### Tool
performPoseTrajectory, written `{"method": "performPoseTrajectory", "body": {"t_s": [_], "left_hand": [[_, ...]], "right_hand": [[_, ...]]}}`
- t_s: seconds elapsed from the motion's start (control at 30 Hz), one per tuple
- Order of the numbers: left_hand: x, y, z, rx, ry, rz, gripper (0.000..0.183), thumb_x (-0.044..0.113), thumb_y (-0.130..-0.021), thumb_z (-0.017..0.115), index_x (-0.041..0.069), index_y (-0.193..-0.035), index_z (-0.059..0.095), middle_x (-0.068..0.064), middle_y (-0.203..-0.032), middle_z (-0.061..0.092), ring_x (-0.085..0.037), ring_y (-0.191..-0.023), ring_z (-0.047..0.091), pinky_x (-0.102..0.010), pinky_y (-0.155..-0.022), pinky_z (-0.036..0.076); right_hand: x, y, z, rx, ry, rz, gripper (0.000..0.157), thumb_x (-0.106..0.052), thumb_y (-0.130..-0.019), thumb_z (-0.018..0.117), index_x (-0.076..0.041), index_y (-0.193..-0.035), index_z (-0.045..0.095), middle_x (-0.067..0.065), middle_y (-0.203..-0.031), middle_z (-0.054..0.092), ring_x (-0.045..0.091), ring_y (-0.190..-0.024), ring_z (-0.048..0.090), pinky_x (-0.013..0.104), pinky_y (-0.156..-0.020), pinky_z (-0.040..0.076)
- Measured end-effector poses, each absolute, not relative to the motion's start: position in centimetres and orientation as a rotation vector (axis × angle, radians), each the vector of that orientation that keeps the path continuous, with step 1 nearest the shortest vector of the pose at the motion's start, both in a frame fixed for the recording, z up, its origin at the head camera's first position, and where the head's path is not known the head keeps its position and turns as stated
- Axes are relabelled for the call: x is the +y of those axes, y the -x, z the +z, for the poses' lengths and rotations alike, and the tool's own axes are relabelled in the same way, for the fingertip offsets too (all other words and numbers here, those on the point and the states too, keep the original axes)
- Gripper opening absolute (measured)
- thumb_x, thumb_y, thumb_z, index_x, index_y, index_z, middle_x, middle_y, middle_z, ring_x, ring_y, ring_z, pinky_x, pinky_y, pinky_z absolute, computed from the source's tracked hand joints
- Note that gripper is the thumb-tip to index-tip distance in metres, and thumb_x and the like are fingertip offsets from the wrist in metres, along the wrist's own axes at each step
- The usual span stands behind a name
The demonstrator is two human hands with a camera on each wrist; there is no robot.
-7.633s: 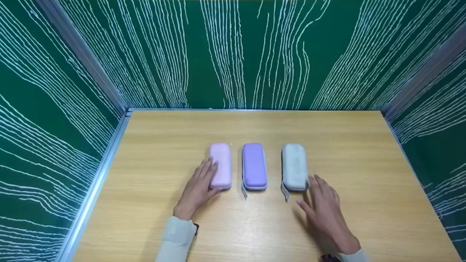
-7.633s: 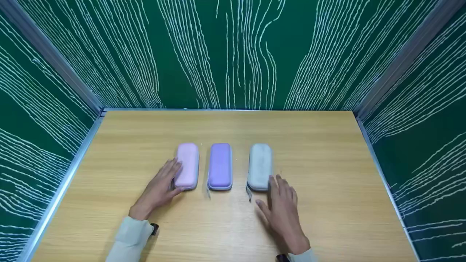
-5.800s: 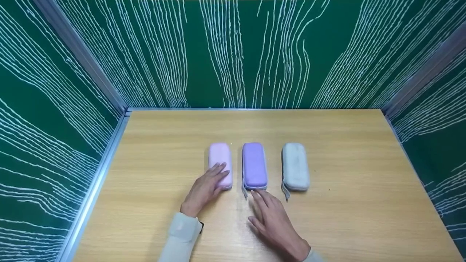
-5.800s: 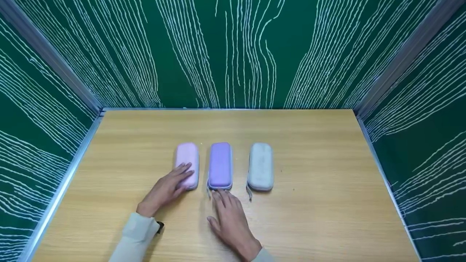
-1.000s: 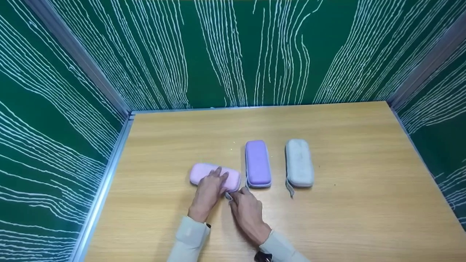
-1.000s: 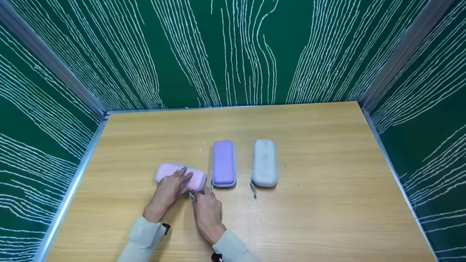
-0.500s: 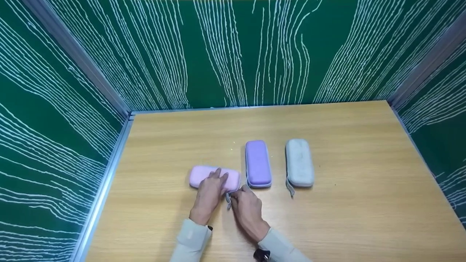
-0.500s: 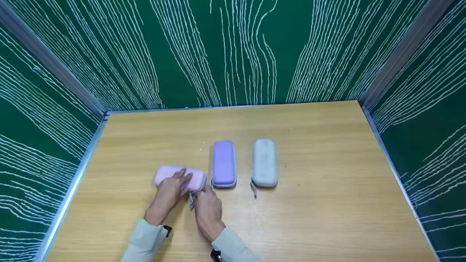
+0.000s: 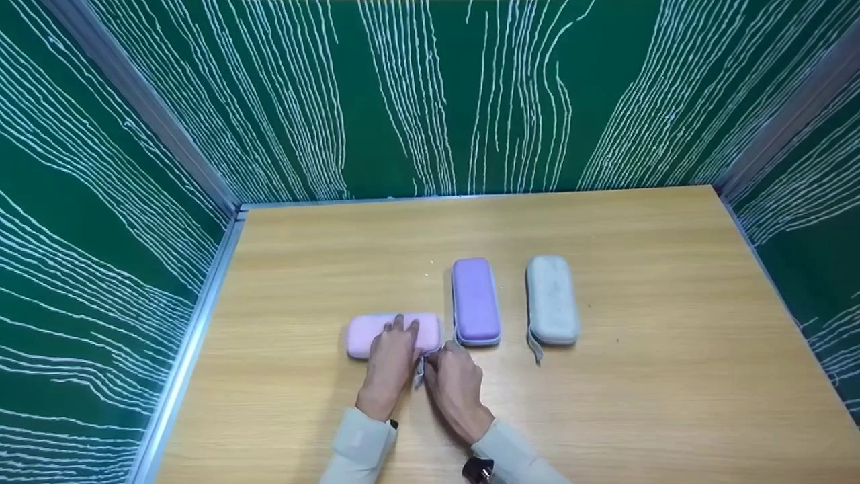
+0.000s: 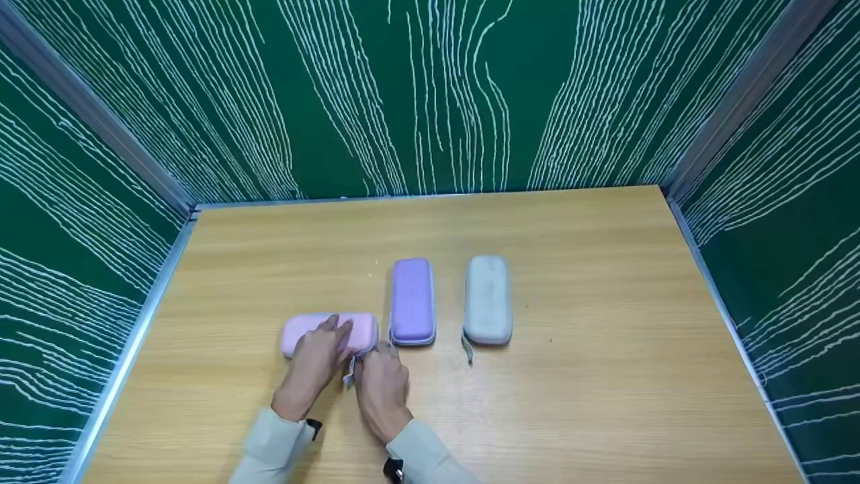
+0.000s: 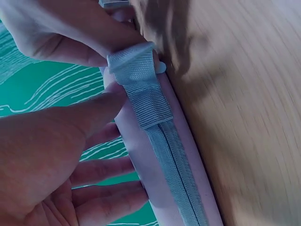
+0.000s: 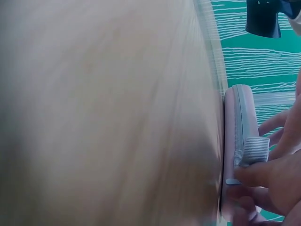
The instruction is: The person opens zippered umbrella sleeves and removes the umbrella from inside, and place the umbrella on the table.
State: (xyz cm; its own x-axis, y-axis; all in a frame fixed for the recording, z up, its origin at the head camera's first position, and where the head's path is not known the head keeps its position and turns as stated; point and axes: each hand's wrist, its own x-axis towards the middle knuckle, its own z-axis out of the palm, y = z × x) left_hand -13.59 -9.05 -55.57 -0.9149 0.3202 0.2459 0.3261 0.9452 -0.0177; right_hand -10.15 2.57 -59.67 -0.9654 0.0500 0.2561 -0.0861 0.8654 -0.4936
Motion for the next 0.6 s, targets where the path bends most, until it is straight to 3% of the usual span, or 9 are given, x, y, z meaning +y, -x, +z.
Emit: {"method": "performPoseTrajectory", "body": {"t_s": [0.6], "left_hand": [[-9.11,13.41,-55.53,-2.848,0.472,-0.012,0.048,0.036,-0.070,0.078,0.009,-0.108,0.066,-0.015,-0.098,0.059,-0.027,-0.079,0.061,-0.035,-0.054,0.054]], "right_hand": [[2.21,10.97,-59.95,-2.694,0.023,0.712,0.025,-0.022,-0.068,0.070,-0.020,-0.053,0.050,-0.004,-0.058,0.048,0.019,-0.055,0.054,0.040,-0.041,0.045]]}}
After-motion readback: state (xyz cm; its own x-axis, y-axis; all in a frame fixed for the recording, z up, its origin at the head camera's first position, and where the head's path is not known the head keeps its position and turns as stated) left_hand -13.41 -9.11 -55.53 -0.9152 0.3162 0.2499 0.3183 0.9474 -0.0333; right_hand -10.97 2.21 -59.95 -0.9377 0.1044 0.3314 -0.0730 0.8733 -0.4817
